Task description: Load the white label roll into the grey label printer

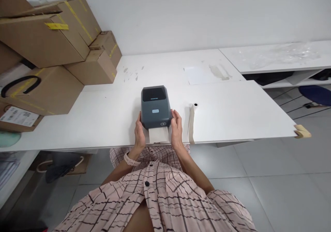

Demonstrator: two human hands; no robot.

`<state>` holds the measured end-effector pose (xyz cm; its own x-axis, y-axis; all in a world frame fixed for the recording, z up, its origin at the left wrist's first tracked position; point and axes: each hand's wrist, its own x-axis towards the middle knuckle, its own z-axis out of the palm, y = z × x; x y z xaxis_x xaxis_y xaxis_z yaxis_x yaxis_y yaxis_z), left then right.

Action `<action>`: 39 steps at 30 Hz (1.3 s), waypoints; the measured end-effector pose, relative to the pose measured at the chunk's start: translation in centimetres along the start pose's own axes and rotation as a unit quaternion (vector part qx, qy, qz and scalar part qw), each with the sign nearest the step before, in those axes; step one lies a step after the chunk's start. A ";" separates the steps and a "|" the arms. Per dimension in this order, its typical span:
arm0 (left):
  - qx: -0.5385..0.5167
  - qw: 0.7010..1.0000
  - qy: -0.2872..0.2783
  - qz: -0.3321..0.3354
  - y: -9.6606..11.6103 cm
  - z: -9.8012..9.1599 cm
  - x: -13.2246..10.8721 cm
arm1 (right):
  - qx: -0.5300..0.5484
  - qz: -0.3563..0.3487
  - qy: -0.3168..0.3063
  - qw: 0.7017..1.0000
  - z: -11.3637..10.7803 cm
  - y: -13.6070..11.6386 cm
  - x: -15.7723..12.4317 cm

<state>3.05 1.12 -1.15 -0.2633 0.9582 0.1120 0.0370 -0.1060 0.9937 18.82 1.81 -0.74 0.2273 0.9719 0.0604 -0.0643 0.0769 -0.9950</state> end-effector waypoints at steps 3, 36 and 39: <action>0.027 1.000 -0.002 0.014 1.1 -0.6 0.8 | -0.001 -0.031 -0.012 0.999 -0.4 -1.7 0.7; 0.436 0.883 -0.160 -0.072 4.6 -0.7 12.2 | -0.547 -0.153 -0.440 0.695 7.4 -5.6 18.0; 0.421 0.889 -0.162 -0.077 4.6 -0.8 12.1 | -0.510 -0.142 -0.499 0.686 6.2 -7.7 17.8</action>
<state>-0.72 12.04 4.81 -0.0418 0.9848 -0.1683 0.7684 0.1394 0.6246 17.29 19.90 8.50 -0.7212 0.6573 -0.2188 0.6741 0.5933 -0.4400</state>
